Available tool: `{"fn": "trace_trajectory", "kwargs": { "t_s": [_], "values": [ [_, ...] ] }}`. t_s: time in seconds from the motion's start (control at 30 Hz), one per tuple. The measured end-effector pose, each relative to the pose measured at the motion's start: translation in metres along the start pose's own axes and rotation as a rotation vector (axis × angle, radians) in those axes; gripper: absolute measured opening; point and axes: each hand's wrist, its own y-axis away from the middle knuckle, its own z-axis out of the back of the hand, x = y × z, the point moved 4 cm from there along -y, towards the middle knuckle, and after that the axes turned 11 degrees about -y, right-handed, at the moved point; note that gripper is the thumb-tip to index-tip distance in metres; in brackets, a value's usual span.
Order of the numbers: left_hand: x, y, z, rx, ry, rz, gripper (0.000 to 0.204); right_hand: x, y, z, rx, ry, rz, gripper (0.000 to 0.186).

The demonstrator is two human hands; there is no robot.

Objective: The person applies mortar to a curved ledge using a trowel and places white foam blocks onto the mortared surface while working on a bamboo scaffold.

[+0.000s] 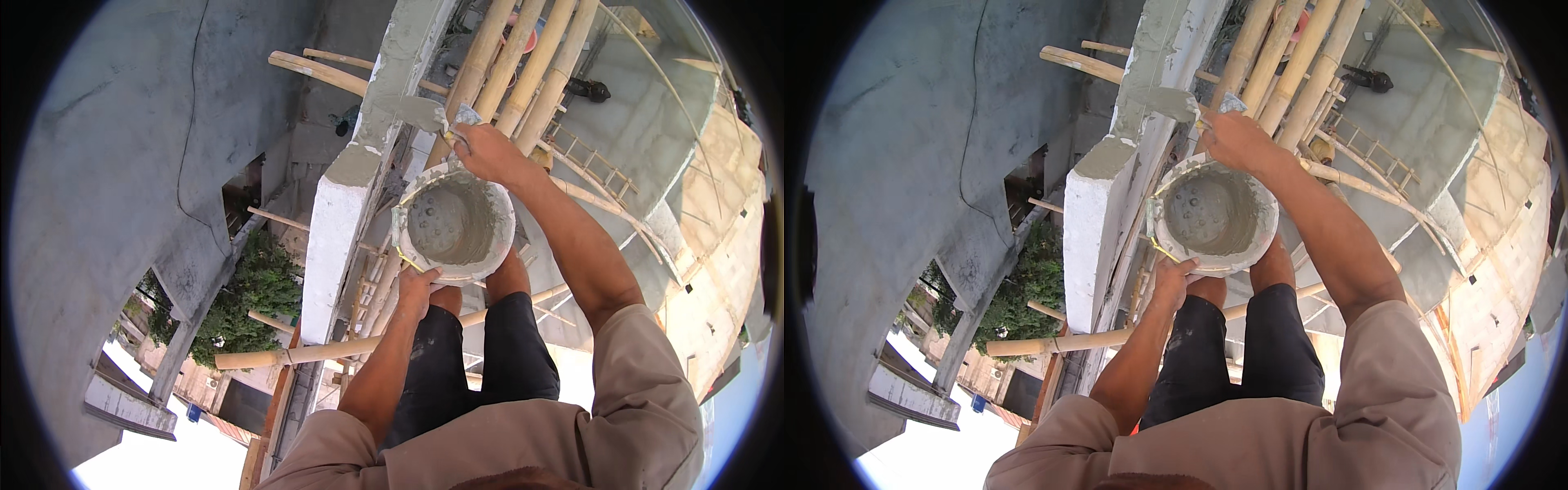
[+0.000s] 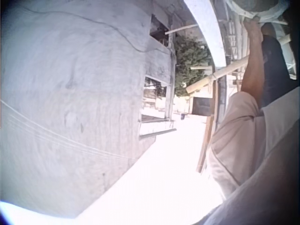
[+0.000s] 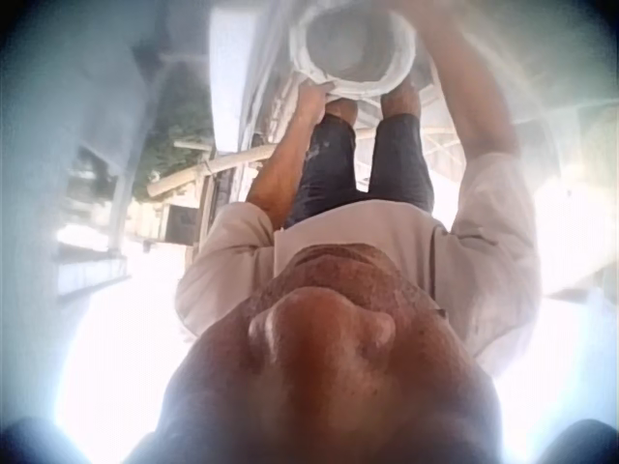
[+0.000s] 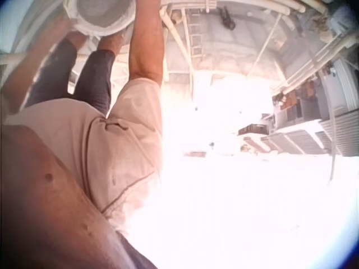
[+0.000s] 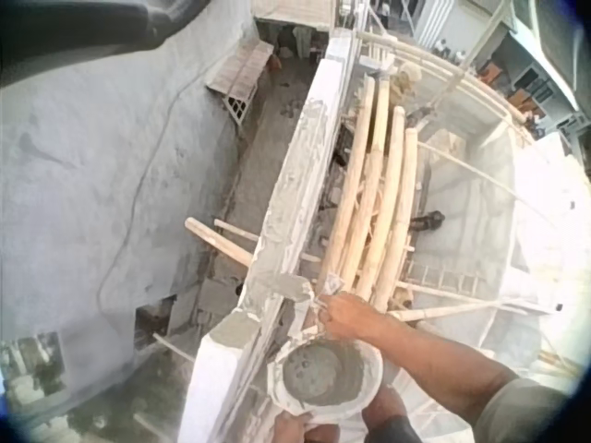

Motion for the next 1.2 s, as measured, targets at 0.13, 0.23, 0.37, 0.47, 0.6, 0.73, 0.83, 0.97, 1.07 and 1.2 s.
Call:
{"fn": "trace_trajectory", "kwargs": {
  "t_s": [0.13,0.23,0.37,0.47,0.6,0.73,0.83,0.97,1.07,1.2],
  "values": [
    [0.000,0.006,0.001,0.024,0.006,-0.008,0.055,-0.018,-0.019,0.020,-0.154,-0.128,0.022,0.037],
    [0.002,0.005,0.003,0.034,-0.013,-0.003,0.054,-0.029,-0.049,0.042,-0.202,-0.171,0.029,0.034],
    [-0.004,0.001,-0.001,0.039,0.019,-0.054,0.046,-0.056,-0.004,0.048,-0.155,-0.148,-0.159,0.032],
    [-0.015,-0.005,0.005,0.048,-0.009,-0.064,0.052,-0.052,0.081,0.041,-0.277,-0.214,-0.220,0.035],
    [-0.048,-0.017,0.000,0.003,-0.161,-0.097,0.053,-0.012,0.184,0.045,-0.128,-0.321,-0.401,0.039],
    [-0.104,-0.034,-0.060,0.165,-0.144,-0.254,0.054,-0.019,0.217,0.045,-0.097,-0.653,-0.643,0.052],
    [-0.143,-0.071,-0.111,0.265,-0.090,-0.257,0.049,-0.022,0.243,0.055,-0.589,-0.204,-0.302,0.053],
    [-0.200,-0.148,-0.163,0.379,-0.036,-0.334,0.042,-0.036,0.287,0.054,-0.745,-0.215,-0.494,0.048],
    [-0.221,-0.189,-0.221,0.413,-0.061,-0.330,0.044,-0.053,0.342,0.046,-0.691,-0.168,-0.643,0.045],
    [-0.238,-0.217,-0.256,0.506,-0.100,-0.226,0.044,-0.054,0.392,0.050,-0.639,-0.025,-0.720,0.042]
  ]
}}
